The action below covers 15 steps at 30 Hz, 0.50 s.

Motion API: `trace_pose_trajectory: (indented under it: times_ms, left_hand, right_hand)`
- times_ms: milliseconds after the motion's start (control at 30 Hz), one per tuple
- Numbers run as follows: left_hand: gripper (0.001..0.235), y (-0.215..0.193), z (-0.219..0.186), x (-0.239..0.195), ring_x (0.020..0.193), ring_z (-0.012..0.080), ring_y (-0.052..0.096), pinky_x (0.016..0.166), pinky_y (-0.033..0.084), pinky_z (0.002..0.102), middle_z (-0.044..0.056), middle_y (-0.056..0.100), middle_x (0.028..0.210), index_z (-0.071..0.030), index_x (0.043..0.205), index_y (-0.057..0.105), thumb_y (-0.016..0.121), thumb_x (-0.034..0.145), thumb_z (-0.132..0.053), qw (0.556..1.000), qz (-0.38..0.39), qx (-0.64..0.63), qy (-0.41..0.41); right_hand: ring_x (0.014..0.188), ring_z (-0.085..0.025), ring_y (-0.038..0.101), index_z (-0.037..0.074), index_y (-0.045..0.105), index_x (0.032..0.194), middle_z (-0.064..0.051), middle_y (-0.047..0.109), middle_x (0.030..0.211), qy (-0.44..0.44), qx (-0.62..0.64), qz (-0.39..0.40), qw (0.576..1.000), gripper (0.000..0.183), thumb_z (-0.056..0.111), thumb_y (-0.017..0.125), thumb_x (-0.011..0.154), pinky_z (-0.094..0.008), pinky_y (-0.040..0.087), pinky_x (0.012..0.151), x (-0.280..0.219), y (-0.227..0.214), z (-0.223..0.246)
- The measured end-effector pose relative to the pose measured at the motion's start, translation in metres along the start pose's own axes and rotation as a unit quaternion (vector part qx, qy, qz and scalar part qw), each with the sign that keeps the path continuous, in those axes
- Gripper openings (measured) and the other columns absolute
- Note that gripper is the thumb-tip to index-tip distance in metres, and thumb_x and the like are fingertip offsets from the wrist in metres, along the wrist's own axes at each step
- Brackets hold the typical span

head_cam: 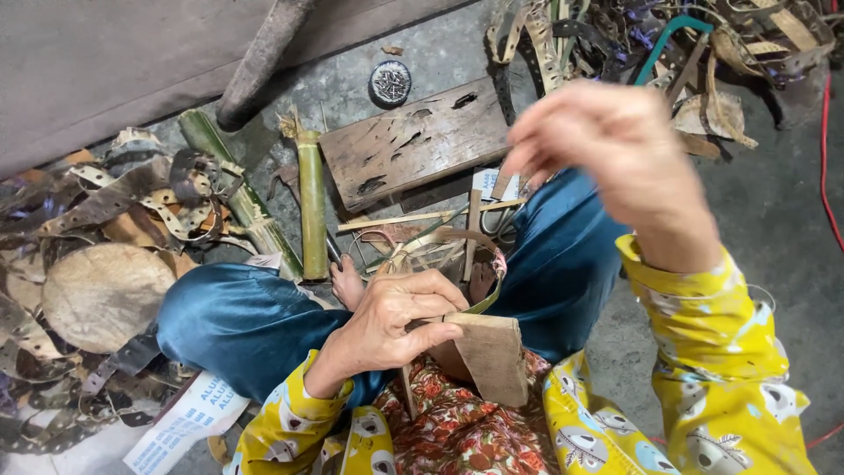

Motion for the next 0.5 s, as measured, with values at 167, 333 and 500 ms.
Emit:
trace_pose_trajectory:
  times_ms: [167,333,500]
  left_hand:
    - [0.024,-0.008,0.013,-0.007,0.067,0.0252,0.068,0.062,0.056,0.034,0.004,0.071,0.094,-0.011,0.080,0.071,0.067,0.098,-0.025,0.999,-0.033,-0.042,-0.010]
    - [0.025,-0.015,0.030,-0.019,0.090,0.0255,0.063,0.079,0.050,0.034,0.002,0.071,0.103,-0.014,0.084,0.072,0.066,0.099,-0.032,0.999,-0.044,0.020,-0.026]
    - [0.032,-0.011,0.034,-0.017,0.110,0.0319,0.055,0.093,0.046,0.041,0.005,0.062,0.130,-0.014,0.084,0.069,0.062,0.100,-0.040,0.995,-0.059,0.073,-0.025]
  right_hand:
    - [0.069,-0.019,0.074,0.001,0.075,0.099,-0.015,0.078,0.078,0.143,0.029,0.310,0.940,0.022,0.011,0.056,0.099,-0.033,0.067,0.061,-0.007,0.100,-0.048]
    - [0.067,-0.028,0.076,0.007,0.067,0.091,-0.013,0.078,0.073,0.047,-0.172,0.428,0.886,0.018,0.024,0.068,0.094,-0.043,0.062,0.065,-0.029,0.136,-0.060]
    - [0.063,-0.041,0.070,0.009,0.076,0.076,-0.018,0.072,0.064,0.041,-0.273,0.541,0.794,0.034,0.042,0.081,0.083,-0.049,0.058,0.062,-0.038,0.158,-0.137]
Point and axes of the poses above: each hand's wrist, its own x-axis towards the middle knuckle, its own y-axis out of the palm, z = x × y, the point moved 9 cm from there along x, towards the middle knuckle
